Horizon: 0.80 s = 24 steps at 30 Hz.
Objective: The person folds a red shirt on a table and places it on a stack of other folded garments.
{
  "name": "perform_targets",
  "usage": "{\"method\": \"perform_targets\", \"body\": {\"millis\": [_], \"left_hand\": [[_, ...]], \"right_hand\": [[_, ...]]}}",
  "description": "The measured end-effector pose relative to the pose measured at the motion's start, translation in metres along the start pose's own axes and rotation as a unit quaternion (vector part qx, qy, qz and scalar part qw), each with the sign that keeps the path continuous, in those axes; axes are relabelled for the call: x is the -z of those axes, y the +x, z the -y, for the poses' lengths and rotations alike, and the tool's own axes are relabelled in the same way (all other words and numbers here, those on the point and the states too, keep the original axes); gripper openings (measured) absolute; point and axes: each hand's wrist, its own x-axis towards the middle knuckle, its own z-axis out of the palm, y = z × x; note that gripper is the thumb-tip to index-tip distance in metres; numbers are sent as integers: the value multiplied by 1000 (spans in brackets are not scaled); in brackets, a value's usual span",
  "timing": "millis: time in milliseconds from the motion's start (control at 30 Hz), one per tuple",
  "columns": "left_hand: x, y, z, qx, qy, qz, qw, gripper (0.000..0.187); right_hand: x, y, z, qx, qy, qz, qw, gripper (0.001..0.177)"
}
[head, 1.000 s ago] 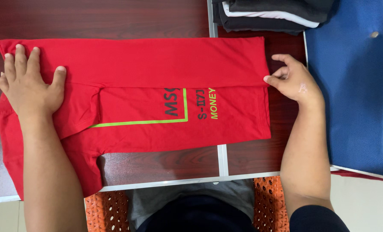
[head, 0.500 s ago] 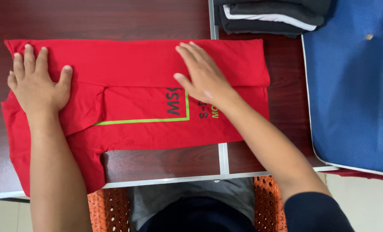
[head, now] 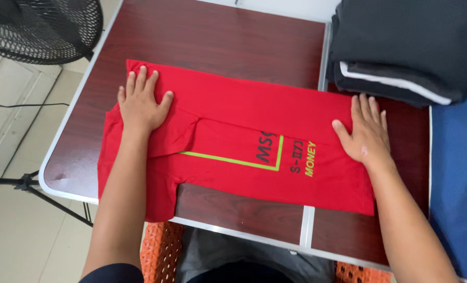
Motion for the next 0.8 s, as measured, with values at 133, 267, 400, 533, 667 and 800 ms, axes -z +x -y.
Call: {"method": "perform_targets", "body": {"millis": [133, 267, 400, 533, 667, 800], "left_hand": [[4, 4, -50, -28, 112, -45, 992, 70], [-13, -20, -158, -206, -49, -105, 972, 61], [-44, -50, -278, -370, -161, 80, 911, 69], [-65, -57, -335, -365, -156, 139, 907, 71], [-62, -46, -310, -331, -55, 123, 934, 74], [-51, -29, -251, -233, -24, 109, 966, 80]], "right_hand": [[-3, -8, -5, -38, 1, -3, 999, 87], [-3, -6, -6, -37, -6, 5, 999, 86], [-1, -8, -5, -34, -10, 5, 999, 85], [-1, -7, -6, -26, -17, 5, 999, 86], [1, -4, -5, -22, -4, 7, 1000, 87], [-1, -6, -6, -28, 2, 18, 999, 88]]}}
